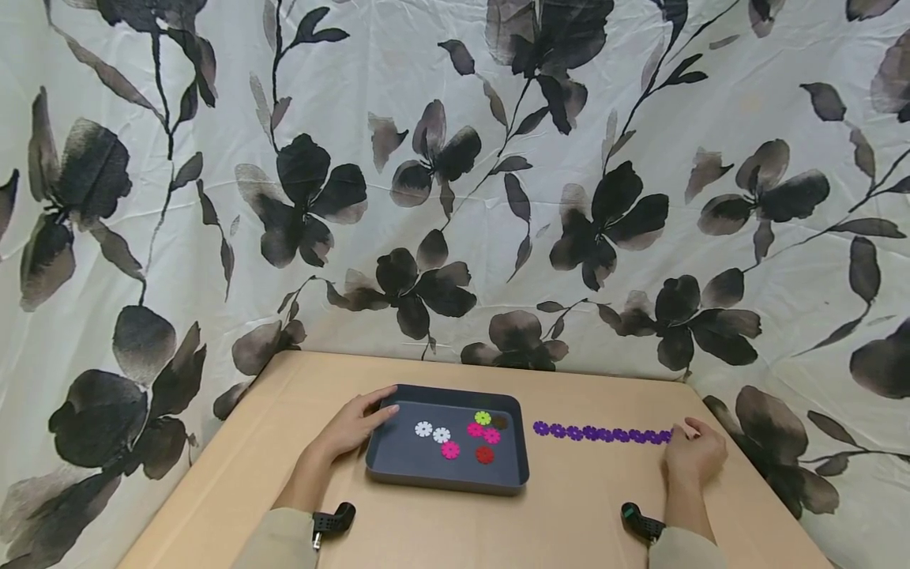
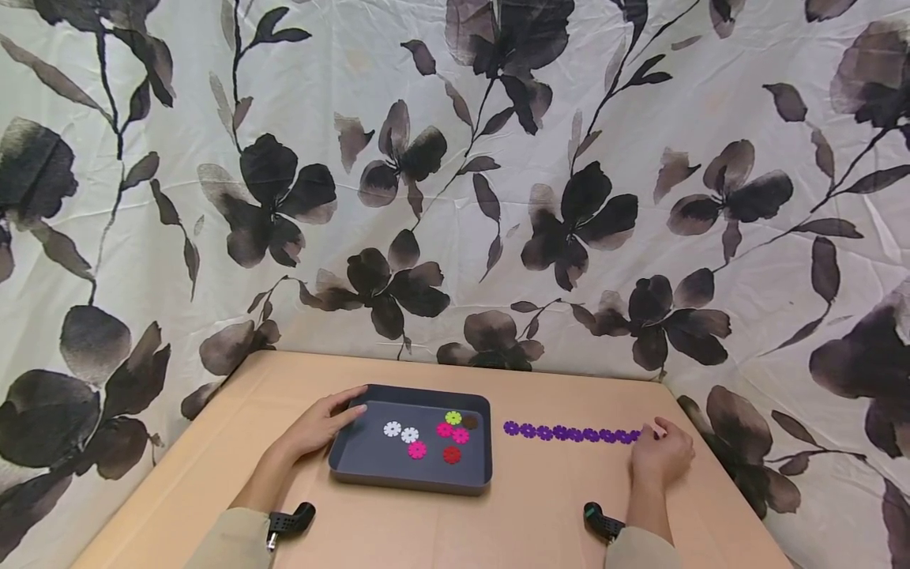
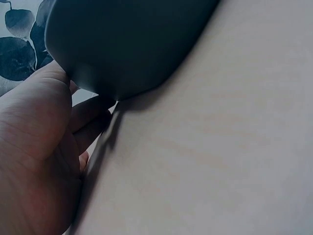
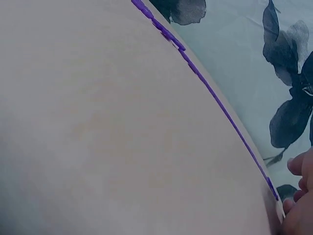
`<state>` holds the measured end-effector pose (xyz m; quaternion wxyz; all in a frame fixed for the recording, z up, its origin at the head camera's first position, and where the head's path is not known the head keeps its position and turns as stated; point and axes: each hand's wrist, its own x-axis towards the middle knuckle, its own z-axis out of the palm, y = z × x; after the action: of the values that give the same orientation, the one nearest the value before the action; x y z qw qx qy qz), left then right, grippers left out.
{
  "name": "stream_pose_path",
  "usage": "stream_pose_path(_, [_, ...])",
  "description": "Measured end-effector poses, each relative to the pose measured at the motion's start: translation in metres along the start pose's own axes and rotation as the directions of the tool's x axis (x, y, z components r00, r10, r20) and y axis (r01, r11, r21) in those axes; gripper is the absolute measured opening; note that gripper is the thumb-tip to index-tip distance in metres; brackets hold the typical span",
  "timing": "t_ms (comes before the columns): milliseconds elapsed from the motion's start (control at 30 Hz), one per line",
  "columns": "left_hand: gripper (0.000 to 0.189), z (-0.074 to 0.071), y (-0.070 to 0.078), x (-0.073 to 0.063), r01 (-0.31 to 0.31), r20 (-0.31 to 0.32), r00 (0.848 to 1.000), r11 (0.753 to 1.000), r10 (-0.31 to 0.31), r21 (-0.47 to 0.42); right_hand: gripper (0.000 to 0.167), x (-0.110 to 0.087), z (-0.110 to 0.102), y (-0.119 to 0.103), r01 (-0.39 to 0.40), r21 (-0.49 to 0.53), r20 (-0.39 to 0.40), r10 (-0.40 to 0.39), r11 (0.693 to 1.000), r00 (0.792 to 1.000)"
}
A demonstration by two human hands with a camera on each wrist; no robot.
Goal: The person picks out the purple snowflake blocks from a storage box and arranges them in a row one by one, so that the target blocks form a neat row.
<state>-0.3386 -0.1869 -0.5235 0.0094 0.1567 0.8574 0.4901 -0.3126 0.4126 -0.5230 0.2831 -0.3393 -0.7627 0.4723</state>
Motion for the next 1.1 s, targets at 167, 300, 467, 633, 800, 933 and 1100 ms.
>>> stream_pose_path(167, [0.063,0.000,-0.001,-0.002,-0.009,0.000,1.000,1.000,0.009,0.003,0.041,-0.012,0.008,-0.011,0.086,-0.021,0.022,-0.085,0.996,0.996])
stream_pose_path(300, [0.063,0.000,-0.001,-0.002,-0.014,0.001,1.000,1.000,0.014,0.009,0.041,-0.029,0.023,-0.027,0.223,0.011,0.066,-0.223,0.975,0.973])
stream_pose_path(467, [0.063,-0.001,-0.001,-0.002,-0.010,-0.011,1.000,1.000,0.010,0.006,0.039,-0.048,0.045,-0.050,0.382,0.067,0.193,-0.388,0.922,0.901])
stream_pose_path(633, [0.064,0.000,-0.003,-0.001,-0.010,-0.006,1.000,1.000,0.010,0.019,0.041,-0.066,0.060,-0.068,0.481,0.092,0.384,-0.477,0.872,0.791])
stream_pose_path(800, [0.065,0.001,-0.003,-0.001,0.000,-0.011,1.000,1.000,0.000,0.023,0.047,-0.084,0.073,-0.079,0.575,0.102,0.539,-0.531,0.812,0.654])
stream_pose_path(933, [0.065,0.001,-0.002,-0.003,0.008,-0.024,1.000,1.000,-0.007,0.019,0.048,-0.098,0.083,-0.084,0.623,0.133,0.591,-0.566,0.771,0.575])
stream_pose_path(1100, [0.066,-0.001,-0.002,-0.005,0.013,-0.084,0.996,0.999,-0.015,-0.029,0.047,-0.111,0.091,-0.089,0.625,0.181,0.617,-0.582,0.760,0.530])
